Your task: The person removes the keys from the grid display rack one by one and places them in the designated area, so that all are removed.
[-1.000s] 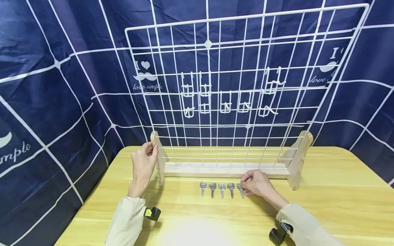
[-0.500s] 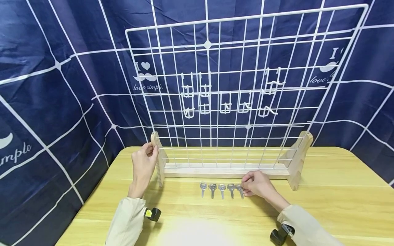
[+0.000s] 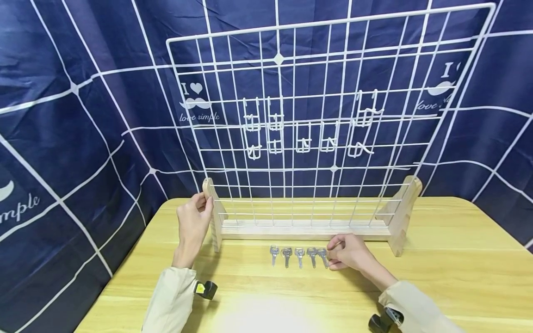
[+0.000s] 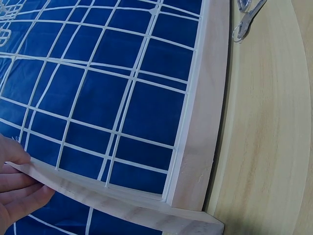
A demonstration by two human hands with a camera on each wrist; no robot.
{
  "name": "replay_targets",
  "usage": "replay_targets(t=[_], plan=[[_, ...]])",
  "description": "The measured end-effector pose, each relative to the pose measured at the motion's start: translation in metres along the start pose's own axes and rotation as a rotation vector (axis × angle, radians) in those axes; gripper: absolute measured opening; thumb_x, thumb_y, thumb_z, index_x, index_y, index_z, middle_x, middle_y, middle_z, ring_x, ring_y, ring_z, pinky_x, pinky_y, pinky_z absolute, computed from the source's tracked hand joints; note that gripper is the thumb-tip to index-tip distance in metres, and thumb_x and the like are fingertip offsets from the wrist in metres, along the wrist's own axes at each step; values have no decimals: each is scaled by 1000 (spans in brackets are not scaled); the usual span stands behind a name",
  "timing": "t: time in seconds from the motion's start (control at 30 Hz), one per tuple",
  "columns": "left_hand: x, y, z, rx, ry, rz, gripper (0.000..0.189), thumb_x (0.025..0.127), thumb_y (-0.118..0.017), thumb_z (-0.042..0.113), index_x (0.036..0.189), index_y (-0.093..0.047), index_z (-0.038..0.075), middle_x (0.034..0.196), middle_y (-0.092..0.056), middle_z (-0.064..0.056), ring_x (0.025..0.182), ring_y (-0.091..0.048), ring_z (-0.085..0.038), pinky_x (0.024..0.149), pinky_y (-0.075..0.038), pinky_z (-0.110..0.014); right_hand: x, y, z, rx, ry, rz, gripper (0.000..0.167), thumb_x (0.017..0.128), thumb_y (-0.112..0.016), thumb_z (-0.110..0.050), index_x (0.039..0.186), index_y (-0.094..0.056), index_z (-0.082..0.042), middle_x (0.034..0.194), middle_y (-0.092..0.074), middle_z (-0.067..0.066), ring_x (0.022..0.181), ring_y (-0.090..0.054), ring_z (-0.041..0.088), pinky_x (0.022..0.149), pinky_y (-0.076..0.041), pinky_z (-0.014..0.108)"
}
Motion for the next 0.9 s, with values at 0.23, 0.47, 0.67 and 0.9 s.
replay_targets(t=[0.23, 0.47, 0.67, 0.9], plan=[[0, 0, 0, 0, 13, -3, 15, 85, -65, -3, 95, -67, -15, 85, -70, -27, 73, -71, -36, 66, -59, -45, -1, -2, 0, 13, 13, -9, 21, 77, -63, 14, 98, -56, 13, 75, -58, 17, 59, -66, 22, 62, -60, 35], [0, 0, 1, 0, 11, -6, 14, 85, -64, -4, 94, -67, -15, 85, -70, -27, 73, -71, -36, 66, -59, -45, 0, -1, 0, -3, 12, -22, 20, 79, -63, 13, 98, -57, 14, 75, -60, 17, 59, -65, 21, 62, -60, 35], [0, -1, 0, 10, 16, -7, 14, 85, -64, -4, 94, -67, -15, 85, -70, -26, 73, -71, -36, 66, -59, -45, 1, 0, 1, 0, 28, -48, 19, 81, -63, 13, 98, -56, 15, 74, -59, 16, 58, -65, 20, 60, -60, 35], [-1, 0, -2, -8, 24, -30, 16, 87, -64, -1, 94, -67, -15, 85, -70, -27, 74, -71, -36, 67, -59, -45, -2, 7, 0, 7, 42, -54, 23, 80, -62, 12, 102, -55, 17, 78, -61, 17, 61, -66, 21, 62, -60, 35]])
Point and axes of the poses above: each hand's wrist, its own x-axis towards the middle knuckle, its own y-axis out of the back of the hand, z = x × y, the point moved 4 cm from there along x, towards the middle knuckle
